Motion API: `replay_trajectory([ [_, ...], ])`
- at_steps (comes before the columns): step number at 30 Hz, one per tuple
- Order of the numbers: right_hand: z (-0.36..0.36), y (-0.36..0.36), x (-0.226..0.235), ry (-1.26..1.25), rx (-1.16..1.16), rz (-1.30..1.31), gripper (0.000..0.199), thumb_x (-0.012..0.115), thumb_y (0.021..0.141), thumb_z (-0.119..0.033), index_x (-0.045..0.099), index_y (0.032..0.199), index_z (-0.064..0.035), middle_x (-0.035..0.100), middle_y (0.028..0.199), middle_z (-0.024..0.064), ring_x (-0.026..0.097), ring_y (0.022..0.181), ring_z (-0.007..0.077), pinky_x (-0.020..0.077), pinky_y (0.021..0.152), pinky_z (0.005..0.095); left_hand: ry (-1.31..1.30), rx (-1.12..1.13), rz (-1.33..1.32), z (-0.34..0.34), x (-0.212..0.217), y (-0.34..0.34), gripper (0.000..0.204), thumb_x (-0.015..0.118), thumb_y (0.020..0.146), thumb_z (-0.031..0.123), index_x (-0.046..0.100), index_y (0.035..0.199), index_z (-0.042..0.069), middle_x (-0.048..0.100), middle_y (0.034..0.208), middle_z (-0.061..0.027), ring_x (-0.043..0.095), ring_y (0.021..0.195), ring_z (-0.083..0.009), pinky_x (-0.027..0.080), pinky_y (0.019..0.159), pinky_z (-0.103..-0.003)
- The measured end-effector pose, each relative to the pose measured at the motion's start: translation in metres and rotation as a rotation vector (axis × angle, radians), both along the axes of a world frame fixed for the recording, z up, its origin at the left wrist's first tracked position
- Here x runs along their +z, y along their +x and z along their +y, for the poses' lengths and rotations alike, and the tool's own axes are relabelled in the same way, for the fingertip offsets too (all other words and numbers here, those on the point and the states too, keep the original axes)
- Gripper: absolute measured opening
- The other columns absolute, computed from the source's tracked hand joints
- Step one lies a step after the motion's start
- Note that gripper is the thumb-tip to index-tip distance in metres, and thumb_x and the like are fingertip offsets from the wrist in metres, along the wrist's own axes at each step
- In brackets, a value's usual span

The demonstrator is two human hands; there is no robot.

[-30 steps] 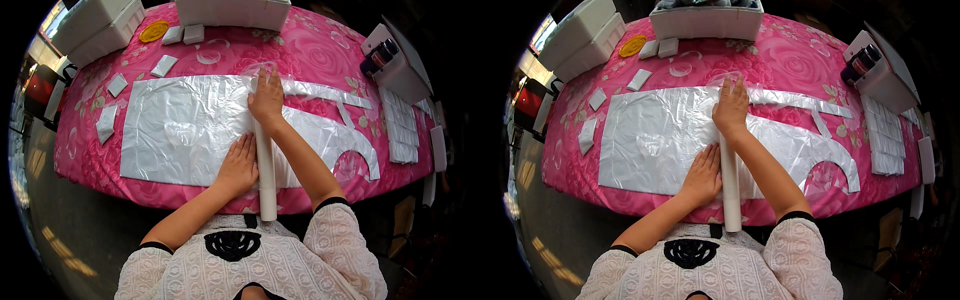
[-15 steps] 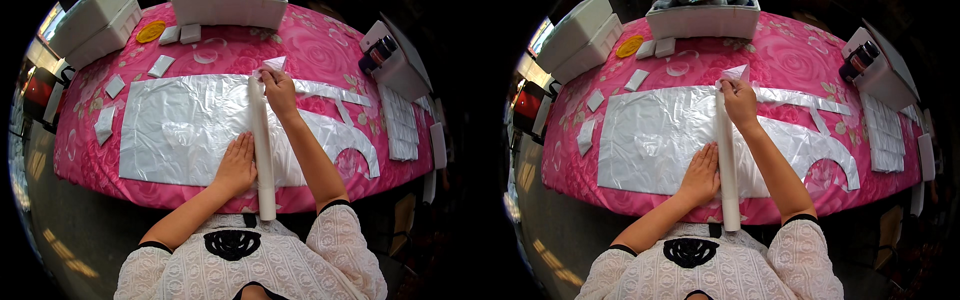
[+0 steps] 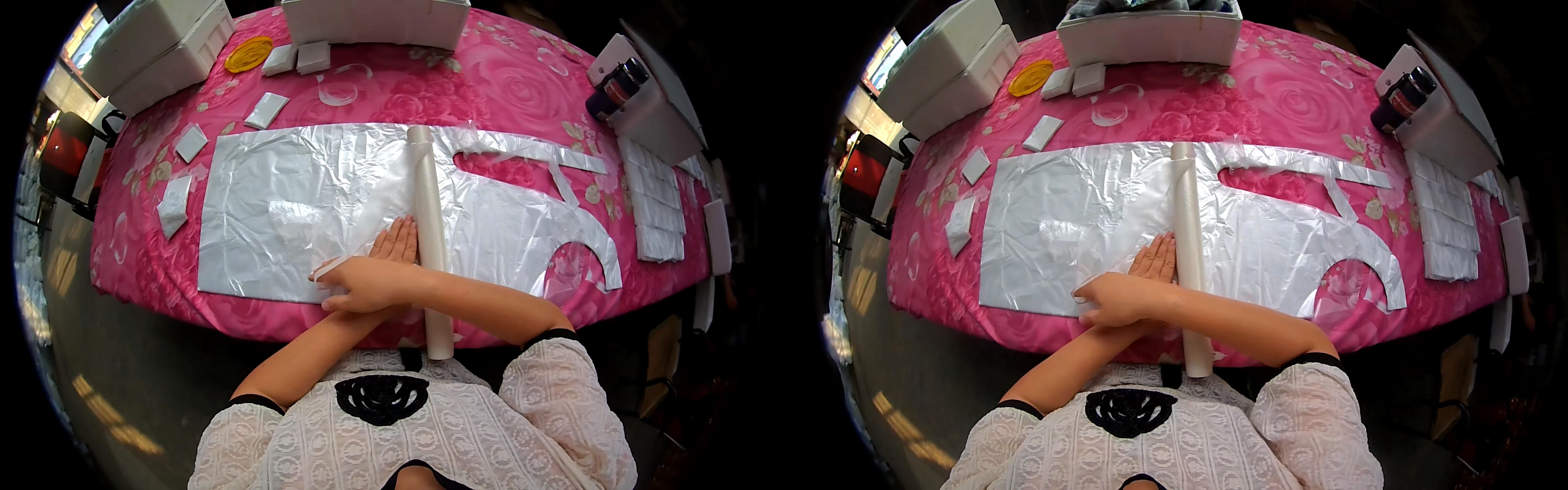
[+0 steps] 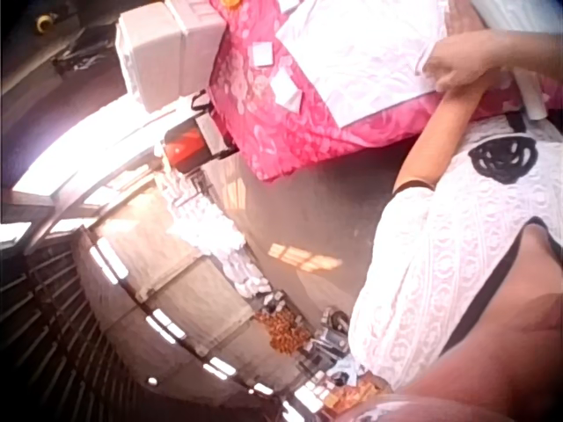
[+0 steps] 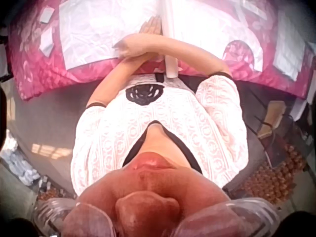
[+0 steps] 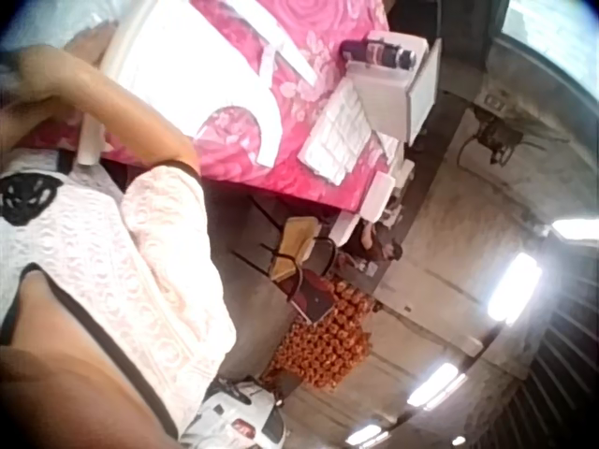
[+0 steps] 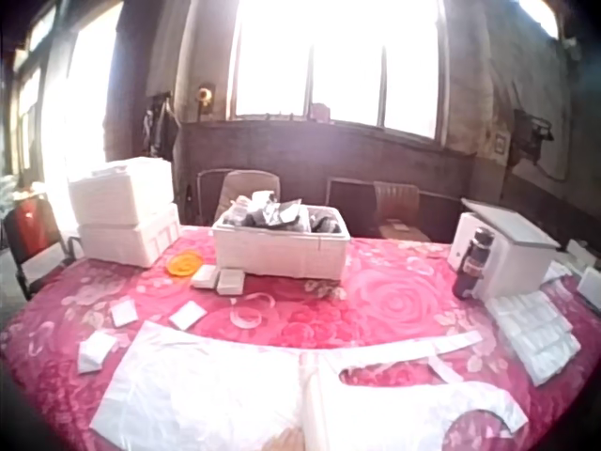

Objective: The person wraps small white rectangular items in clear plastic film. They unroll the film, place an item on it, fold the film around the item, and set the wrapped package aside. The process is repeated for multiple items on a pink floral tablecloth.

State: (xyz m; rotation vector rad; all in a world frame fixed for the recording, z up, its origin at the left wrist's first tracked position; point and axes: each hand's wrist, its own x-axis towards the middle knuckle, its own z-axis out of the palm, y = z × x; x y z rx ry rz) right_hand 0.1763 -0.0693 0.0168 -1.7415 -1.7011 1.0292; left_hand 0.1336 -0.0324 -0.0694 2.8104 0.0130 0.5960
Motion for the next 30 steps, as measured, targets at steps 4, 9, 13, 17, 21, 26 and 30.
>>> replay_trajectory([
  [4,-0.011,0.011,-0.001,-0.121,-0.107,-0.137,0.054,0.061,0.076,-0.041,0.057,0.116,-0.0036,0.059,0.11,0.0219,0.052,0.106,0.0412,0.0358,0.095,0.0391,-0.068,-0.025,0.071,-0.002,0.011,-0.002,0.059,0.047,0.082,0.021,0.031,0.131,-0.01,0.038,0.134,-0.0235,0.036,0.127,-0.0336,0.026,0.106,-0.042],
  [9,-0.03,0.009,0.056,-0.192,0.095,-0.254,0.056,0.065,0.074,-0.035,0.055,0.114,0.0023,0.058,0.111,0.0183,0.052,0.105,0.037,0.0381,0.093,0.0378,-0.113,-0.031,0.1,-0.006,0.016,-0.002,0.06,0.047,0.082,0.021,0.031,0.131,-0.009,0.038,0.133,-0.0239,0.036,0.126,-0.0336,0.027,0.105,-0.041],
  [13,-0.043,-0.002,0.072,0.212,-0.027,-0.268,0.035,0.064,0.074,-0.024,0.059,0.1,-0.0003,0.06,0.105,0.0141,0.057,0.097,0.0281,0.042,0.085,0.0382,-0.13,-0.016,0.125,-0.005,0.024,-0.006,0.061,0.048,0.082,0.022,0.031,0.132,-0.009,0.039,0.133,-0.0242,0.037,0.125,-0.0336,0.028,0.105,-0.041],
  [17,-0.038,0.0,0.037,0.602,-0.281,-0.401,0.03,0.068,0.07,-0.013,0.06,0.097,-0.0034,0.061,0.104,0.0107,0.057,0.094,0.0255,0.0435,0.081,0.0377,-0.15,-0.057,0.156,-0.008,0.026,-0.002,0.062,0.048,0.081,0.023,0.031,0.132,-0.008,0.039,0.132,-0.0245,0.038,0.125,-0.0336,0.029,0.104,-0.04],
  [21,-0.048,0.009,0.032,0.59,-0.359,-0.338,0.033,0.069,0.068,-0.008,0.06,0.099,-0.0039,0.061,0.105,0.0086,0.057,0.093,0.0268,0.0448,0.081,0.0367,-0.214,-0.071,0.255,-0.006,0.049,-0.004,0.063,0.049,0.081,0.023,0.031,0.132,-0.008,0.04,0.131,-0.0248,0.038,0.124,-0.0336,0.03,0.104,-0.04],
  [26,-0.094,0.039,0.003,0.496,-0.55,-0.434,0.033,0.067,0.071,-0.007,0.06,0.103,-0.0046,0.06,0.108,0.0109,0.059,0.092,0.0288,0.0466,0.081,0.0364,-0.214,0.001,0.253,-0.009,0.022,-0.009,0.062,0.047,0.081,0.021,0.029,0.133,-0.009,0.042,0.129,-0.0251,0.041,0.12,-0.0347,0.032,0.102,-0.041],
  [30,-0.125,0.044,-0.018,0.424,-0.624,-0.367,0.038,0.067,0.072,-0.008,0.058,0.108,-0.0038,0.057,0.114,0.0145,0.058,0.099,0.0311,0.0463,0.085,0.037,-0.206,0.03,0.16,-0.01,0.021,-0.007,0.062,0.047,0.08,0.019,0.029,0.132,-0.011,0.042,0.127,-0.0253,0.041,0.118,-0.0359,0.03,0.102,-0.042],
])
